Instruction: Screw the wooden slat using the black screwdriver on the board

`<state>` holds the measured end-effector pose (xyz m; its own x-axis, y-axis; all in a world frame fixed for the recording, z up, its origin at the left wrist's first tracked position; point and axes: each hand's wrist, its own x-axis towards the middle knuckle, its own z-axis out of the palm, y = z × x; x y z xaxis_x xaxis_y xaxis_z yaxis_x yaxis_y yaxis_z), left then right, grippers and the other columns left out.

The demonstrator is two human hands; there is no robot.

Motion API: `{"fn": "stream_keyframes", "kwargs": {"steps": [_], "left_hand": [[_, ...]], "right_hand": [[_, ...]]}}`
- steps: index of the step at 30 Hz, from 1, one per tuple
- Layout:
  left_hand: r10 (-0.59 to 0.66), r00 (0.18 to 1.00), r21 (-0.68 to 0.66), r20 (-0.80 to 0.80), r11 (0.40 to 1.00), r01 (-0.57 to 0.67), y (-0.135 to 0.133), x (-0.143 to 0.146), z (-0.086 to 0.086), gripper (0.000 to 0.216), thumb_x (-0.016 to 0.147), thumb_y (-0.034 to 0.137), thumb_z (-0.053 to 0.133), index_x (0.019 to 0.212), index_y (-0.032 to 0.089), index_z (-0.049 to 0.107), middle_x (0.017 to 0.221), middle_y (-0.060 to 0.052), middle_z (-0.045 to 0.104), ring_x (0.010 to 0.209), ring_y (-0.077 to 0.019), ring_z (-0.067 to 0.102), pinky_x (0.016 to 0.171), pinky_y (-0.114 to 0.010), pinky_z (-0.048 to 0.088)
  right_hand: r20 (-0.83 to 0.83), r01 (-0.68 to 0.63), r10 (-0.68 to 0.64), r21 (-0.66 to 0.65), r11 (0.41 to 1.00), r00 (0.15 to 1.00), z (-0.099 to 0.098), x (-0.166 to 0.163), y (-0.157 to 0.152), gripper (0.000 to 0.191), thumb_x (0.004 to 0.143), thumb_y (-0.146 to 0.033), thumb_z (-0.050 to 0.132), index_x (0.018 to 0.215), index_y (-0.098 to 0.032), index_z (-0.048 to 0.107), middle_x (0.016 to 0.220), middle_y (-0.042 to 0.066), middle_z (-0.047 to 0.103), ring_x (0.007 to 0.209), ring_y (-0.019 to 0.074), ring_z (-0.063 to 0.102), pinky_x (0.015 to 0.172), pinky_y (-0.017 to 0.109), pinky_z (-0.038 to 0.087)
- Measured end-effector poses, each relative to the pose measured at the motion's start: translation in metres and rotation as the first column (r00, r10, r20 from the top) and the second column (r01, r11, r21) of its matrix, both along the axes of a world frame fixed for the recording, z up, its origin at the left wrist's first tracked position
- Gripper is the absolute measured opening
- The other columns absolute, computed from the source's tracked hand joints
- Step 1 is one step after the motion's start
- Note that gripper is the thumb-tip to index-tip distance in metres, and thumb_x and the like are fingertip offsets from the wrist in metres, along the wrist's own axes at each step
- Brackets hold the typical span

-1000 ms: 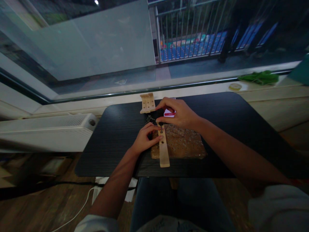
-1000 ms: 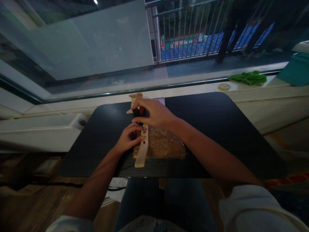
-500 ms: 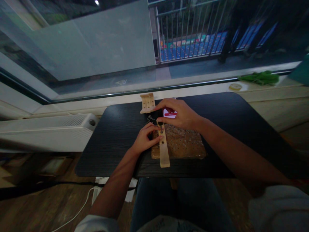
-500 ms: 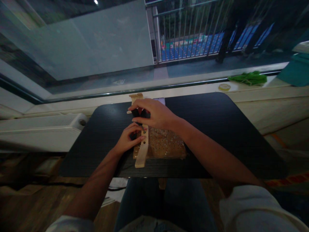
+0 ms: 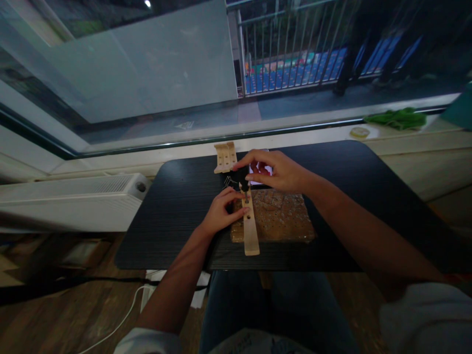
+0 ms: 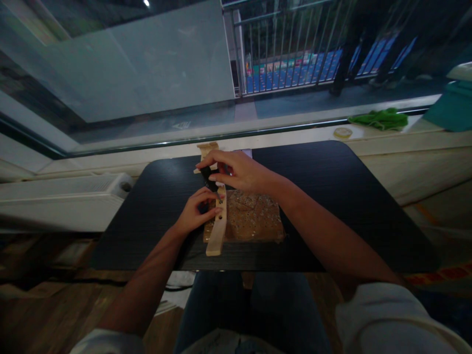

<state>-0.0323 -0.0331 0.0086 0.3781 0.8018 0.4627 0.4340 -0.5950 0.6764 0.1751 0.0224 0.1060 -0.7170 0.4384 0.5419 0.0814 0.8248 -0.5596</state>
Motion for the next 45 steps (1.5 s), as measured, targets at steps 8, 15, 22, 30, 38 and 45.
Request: {"fn": "stream_keyframes", "kwargs": {"steps": [8,15,22,30,38,45], "left_hand": [[-0.005,1.0,0.006,-0.001,1.0,0.005,0.0002,-0.0002,-0.0001,0.026,0.081,0.036,0.068,0.098,0.017,0.067,0.086,-0.003,0.055,0.074,-0.0138,0.054,0.068,-0.027,0.046],[-0.003,1.0,0.017,-0.009,1.0,0.003,0.0002,-0.0005,0.0003,0.025,0.08,0.035,0.069,0.097,0.017,0.067,0.085,-0.003,0.055,0.073,-0.0134,0.053,0.066,-0.026,0.045],[-0.004,1.0,0.019,-0.008,1.0,0.005,-0.0001,-0.0002,0.0012,0.024,0.08,0.033,0.069,0.097,0.016,0.068,0.082,-0.002,0.053,0.071,-0.0127,0.052,0.065,-0.025,0.045],[-0.004,1.0,0.016,-0.01,1.0,0.004,0.0002,-0.0012,-0.0007,0.025,0.08,0.034,0.069,0.098,0.016,0.068,0.083,-0.002,0.053,0.071,-0.0124,0.051,0.065,-0.025,0.044],[-0.011,1.0,0.024,-0.008,1.0,0.012,0.0006,-0.0009,-0.0004,0.025,0.08,0.034,0.069,0.099,0.017,0.068,0.084,-0.003,0.054,0.072,-0.013,0.052,0.065,-0.026,0.045],[-0.007,1.0,0.011,-0.023,1.0,0.007,0.0001,-0.0008,0.0004,0.026,0.081,0.032,0.068,0.101,0.016,0.068,0.085,-0.003,0.054,0.072,-0.0133,0.052,0.065,-0.026,0.045]], "right_hand": [[-0.012,-0.013,0.012,-0.13,0.991,1.0,0.0002,-0.0003,-0.0026,0.03,0.086,-0.016,0.056,0.116,-0.012,0.057,0.102,0.007,0.069,0.077,0.0103,0.056,0.069,0.025,0.044],[0.013,-0.053,0.054,-0.092,0.994,0.998,0.0015,-0.0001,-0.0001,0.033,0.088,-0.013,0.052,0.12,-0.013,0.061,0.101,0.005,0.071,0.064,0.0065,0.05,0.06,0.021,0.039],[0.008,-0.009,0.01,-0.05,0.999,1.0,0.0004,-0.0005,0.0007,0.031,0.087,-0.016,0.057,0.117,-0.013,0.063,0.099,0.005,0.07,0.06,0.0059,0.043,0.059,0.021,0.036],[-0.014,0.032,-0.033,-0.028,0.999,0.999,-0.0014,-0.0016,0.0007,0.028,0.084,-0.016,0.062,0.112,-0.014,0.065,0.079,-0.001,0.062,0.057,0.005,0.039,0.055,0.02,0.032],[-0.043,0.053,-0.054,-0.02,0.998,0.998,-0.0029,-0.0028,0.0018,0.026,0.083,-0.022,0.067,0.107,-0.014,0.066,0.073,-0.004,0.056,0.054,0.0046,0.035,0.053,0.02,0.028],[-0.081,0.074,-0.074,0.0,0.997,0.994,-0.0061,-0.0045,0.0038,0.03,0.08,-0.029,0.072,0.104,-0.013,0.067,0.072,-0.004,0.055,0.054,0.0043,0.033,0.052,0.02,0.027]]}}
